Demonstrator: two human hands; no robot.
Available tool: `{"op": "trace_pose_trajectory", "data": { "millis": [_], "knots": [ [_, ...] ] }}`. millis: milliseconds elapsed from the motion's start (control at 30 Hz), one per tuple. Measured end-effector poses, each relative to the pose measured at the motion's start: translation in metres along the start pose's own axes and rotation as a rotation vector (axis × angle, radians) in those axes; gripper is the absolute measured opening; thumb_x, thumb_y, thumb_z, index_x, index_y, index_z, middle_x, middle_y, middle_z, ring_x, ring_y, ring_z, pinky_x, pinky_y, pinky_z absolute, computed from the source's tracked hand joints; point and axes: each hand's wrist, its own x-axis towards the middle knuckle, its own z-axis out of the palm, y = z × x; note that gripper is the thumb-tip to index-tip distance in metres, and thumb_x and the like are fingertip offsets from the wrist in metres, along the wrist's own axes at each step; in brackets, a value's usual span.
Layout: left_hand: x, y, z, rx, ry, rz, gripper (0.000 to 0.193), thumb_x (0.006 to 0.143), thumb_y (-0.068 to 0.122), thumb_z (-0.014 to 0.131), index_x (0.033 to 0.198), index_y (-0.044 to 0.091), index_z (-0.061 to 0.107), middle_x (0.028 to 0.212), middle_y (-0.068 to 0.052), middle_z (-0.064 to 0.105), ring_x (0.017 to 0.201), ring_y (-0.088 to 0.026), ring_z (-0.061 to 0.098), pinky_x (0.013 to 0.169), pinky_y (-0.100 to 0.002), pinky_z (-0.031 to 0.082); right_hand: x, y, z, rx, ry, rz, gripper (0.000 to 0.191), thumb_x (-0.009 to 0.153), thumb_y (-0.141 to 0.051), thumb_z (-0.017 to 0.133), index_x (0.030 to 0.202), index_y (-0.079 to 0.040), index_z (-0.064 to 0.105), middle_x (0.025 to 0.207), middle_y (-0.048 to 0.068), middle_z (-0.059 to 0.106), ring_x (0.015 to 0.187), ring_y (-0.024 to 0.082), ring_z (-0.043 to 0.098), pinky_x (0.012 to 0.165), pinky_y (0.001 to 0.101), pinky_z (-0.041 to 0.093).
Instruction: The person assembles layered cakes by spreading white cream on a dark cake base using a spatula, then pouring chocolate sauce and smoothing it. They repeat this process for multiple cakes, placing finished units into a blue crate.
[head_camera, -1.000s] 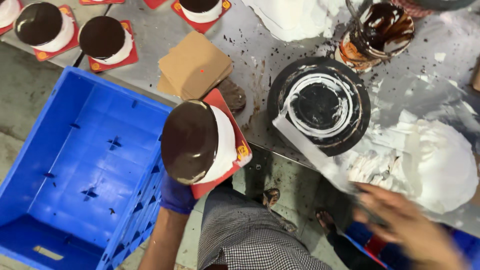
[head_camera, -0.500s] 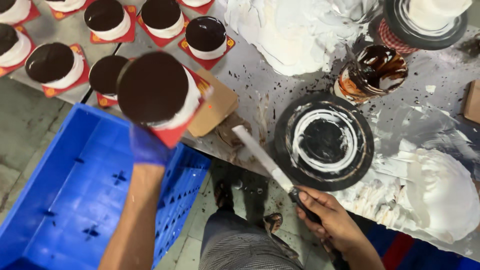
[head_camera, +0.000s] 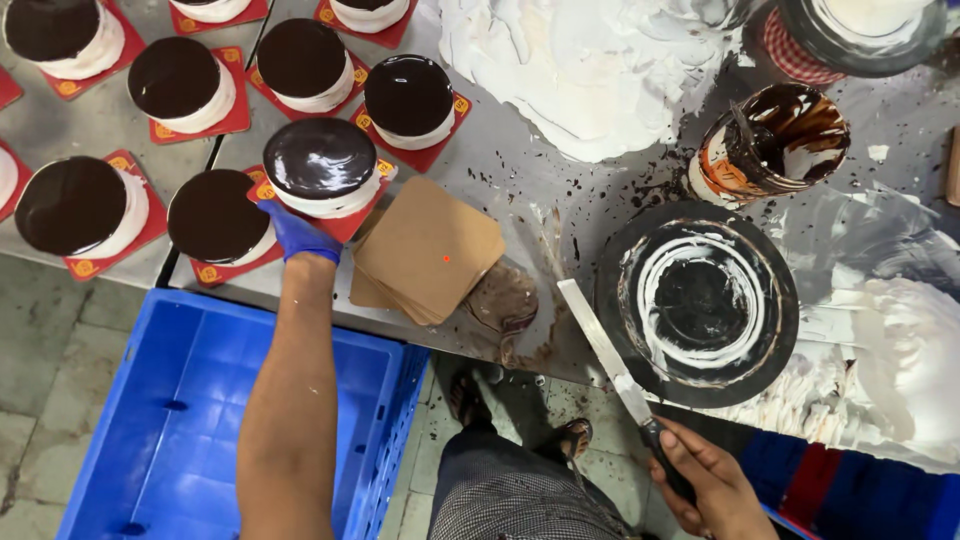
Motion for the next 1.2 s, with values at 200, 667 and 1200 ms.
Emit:
{"op": "trace_pose_trajectory", "data": {
  "millis": [200, 667, 1200],
  "knots": [
    [0.008, -0.008, 0.001, -0.078, 0.027, -0.033, 0.102, 0.091, 0.082, 0.011, 0.157, 0.010, 0.039, 0.161, -0.026, 0.042, 0.143, -0.053, 0.047, 0.110, -0.069, 0.042, -0.001, -0.001, 0.011, -0.036, 0.006, -0.065, 0.046, 0.101, -0.030, 0.054, 0.143, -0.012, 0.059, 0.077, 0.012, 0.060, 0.035, 0.014, 0.035, 0.030, 0.0302, 0.023],
    [-0.005, -0.002, -0.030, -0.034, 0.011, -0.001, 0.092, 0.096, 0.079, 0.027, 0.162, 0.016, 0.035, 0.170, -0.012, 0.033, 0.155, -0.040, 0.035, 0.125, -0.063, 0.033, -0.004, -0.005, 0.027, -0.067, 0.058, -0.054, 0.045, 0.101, -0.029, 0.055, 0.144, -0.018, 0.059, 0.079, 0.012, 0.060, 0.039, 0.014, 0.035, 0.033, 0.0288, 0.024],
    [0.010, -0.014, -0.030, 0.150, 0.497, -0.019, 0.034, 0.093, 0.011, 0.059, 0.126, 0.009, 0.056, 0.117, -0.014, 0.067, 0.108, -0.032, 0.066, 0.093, -0.049, 0.054, 0.002, -0.001, 0.026, -0.058, 0.133, -0.053, 0.045, 0.102, -0.030, 0.054, 0.144, -0.015, 0.058, 0.077, 0.014, 0.058, 0.038, 0.014, 0.032, 0.035, 0.0287, 0.023]
  ]
}}
